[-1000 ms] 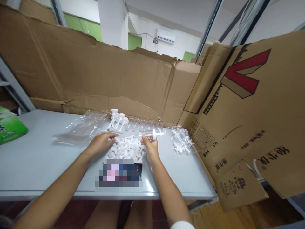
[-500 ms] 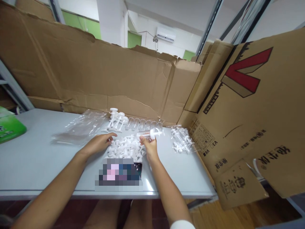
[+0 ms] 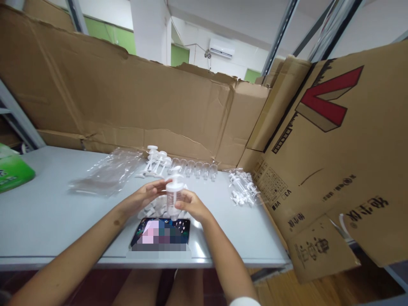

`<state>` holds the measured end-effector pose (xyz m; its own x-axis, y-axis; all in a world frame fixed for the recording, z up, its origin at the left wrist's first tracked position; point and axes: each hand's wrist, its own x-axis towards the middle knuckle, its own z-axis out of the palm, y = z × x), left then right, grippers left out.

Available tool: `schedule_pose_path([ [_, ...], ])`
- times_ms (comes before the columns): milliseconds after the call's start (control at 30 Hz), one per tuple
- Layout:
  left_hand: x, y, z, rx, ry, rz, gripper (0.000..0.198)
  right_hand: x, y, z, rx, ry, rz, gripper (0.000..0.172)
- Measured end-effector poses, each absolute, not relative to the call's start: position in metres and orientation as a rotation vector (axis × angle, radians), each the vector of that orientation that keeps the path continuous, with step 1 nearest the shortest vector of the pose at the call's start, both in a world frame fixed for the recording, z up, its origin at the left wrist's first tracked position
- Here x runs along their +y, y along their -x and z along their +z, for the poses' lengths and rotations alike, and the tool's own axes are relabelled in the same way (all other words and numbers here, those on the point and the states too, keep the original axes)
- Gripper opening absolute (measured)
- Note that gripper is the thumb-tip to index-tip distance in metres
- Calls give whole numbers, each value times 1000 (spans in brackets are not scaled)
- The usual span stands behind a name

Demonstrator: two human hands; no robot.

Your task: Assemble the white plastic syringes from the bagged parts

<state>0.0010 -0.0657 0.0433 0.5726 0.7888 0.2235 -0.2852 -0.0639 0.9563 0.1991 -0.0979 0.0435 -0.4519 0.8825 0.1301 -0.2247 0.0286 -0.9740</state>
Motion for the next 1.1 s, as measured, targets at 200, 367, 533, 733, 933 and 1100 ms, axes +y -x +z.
schedule_pose_path([
  [200, -74, -9, 41, 404, -1297, 897, 63, -105, -191, 42, -1395, 663, 1917, 50],
  [367, -73, -17, 30, 483, -1248, 1049, 52, -106, -191, 49, -1326, 704, 1896, 47],
  [533, -72, -17, 30, 550, -1307, 1100, 48, -104, -194, 47, -1495, 842, 1557, 40],
  [733, -71, -21, 29, 602, -1291, 1109, 47, -99, -193, 39, -1634, 991, 1248, 39],
  [933, -73, -23, 31, 569, -1267, 1087, 62, -98, -191, 42, -1572, 991, 1191, 33],
  [1100, -64, -14, 35, 538, -1311, 1171, 81, -98, -196, 50, -1535, 1029, 1195, 32],
])
